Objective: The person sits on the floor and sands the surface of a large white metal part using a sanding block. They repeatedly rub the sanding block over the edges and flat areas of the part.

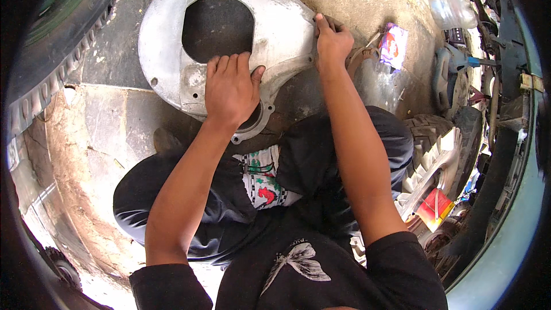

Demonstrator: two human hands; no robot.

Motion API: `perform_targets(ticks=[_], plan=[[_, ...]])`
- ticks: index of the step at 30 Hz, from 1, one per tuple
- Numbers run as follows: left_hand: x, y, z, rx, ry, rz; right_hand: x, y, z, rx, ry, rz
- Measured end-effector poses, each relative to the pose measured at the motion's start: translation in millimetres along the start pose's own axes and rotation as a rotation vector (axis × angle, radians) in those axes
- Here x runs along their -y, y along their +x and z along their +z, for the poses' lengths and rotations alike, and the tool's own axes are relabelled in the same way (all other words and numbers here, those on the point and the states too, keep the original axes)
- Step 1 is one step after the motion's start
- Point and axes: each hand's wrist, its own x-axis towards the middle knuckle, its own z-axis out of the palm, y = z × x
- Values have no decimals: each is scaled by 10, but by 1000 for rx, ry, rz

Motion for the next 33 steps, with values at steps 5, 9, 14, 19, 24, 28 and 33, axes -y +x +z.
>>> perform_targets(ticks=[5,9,14,19,24,28,33], plan=[[-62,35,22,18,-4,-2,-400,-43,-82,41,254,11],[15,5,37,-51,27,28,36,44,33,95,273,45],[-3,3,20,15,36,2,-406,-25,-31,75,234,26],[-31,30,27,25,11,22,-176,350,76,72,61,17],[6,-1,-14,25,34,-14,-144,-186,-59,51,57,-33],[-57,48,37,8,19,22,-99,174,12,1,53,-56],[9,11,1,9,-1,-5,-191,-148,-84,1,10,-123]])
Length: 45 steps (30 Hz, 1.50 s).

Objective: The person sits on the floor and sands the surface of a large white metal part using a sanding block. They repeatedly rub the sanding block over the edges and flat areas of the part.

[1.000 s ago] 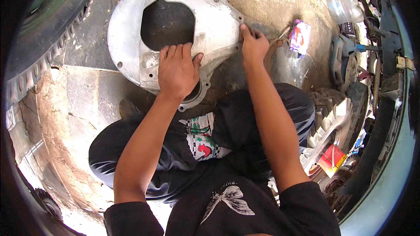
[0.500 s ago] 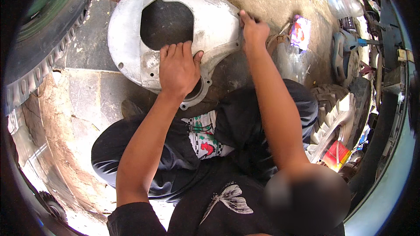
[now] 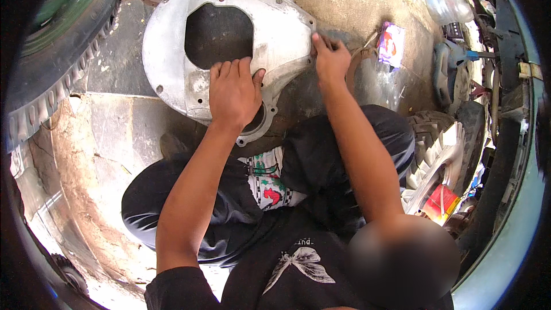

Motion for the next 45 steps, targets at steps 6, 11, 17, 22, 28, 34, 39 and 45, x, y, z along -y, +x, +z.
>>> perform_targets(ticks=[6,11,17,22,28,34,39,45], plan=[[-33,7,28,-3,-3,19,125,339,108,31,66,119],[-6,-9,2,12,14,-9,-90,24,-28,113,199,181],[-19,5,37,6,11,12,-50,339,68,95,200,174],[-19,2,1,51,40,-32,-94,2,-25,132,290,175],[36,-14,31,-58,29,49,242,138,88,143,224,130],[-54,27,33,-61,22,56,-14,285,-24,74,68,166],[-18,-15,58,-57,14,40,-88,238,4,152,176,187],[-16,-24,34,3,46,25,14,203,-23,26,-77,61]])
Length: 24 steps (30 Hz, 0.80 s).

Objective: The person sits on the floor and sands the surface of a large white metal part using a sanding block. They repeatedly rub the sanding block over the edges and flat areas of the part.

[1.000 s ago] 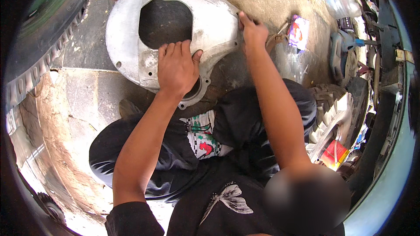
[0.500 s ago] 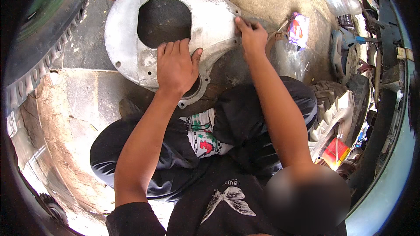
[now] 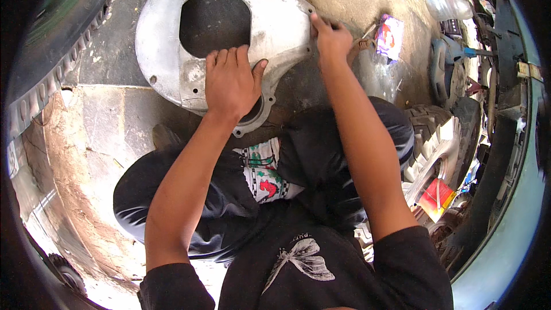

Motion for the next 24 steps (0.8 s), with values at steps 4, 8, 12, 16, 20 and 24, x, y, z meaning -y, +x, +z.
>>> perform_targets(ticks=[4,8,12,16,20,24], plan=[[-114,53,-71,70,33,-11,-227,164,11,84,110,43],[-63,32,-44,76,24,-30,-285,-152,-79,71,91,63],[-94,45,-29,67,34,-3,-53,127,-2,38,101,67],[-35,6,-61,77,26,-32,-271,-304,-126,97,66,37],[-51,9,-38,48,53,0,-17,-284,-92,34,71,20],[-55,28,-1,13,36,26,-52,-48,-93,97,63,59]])
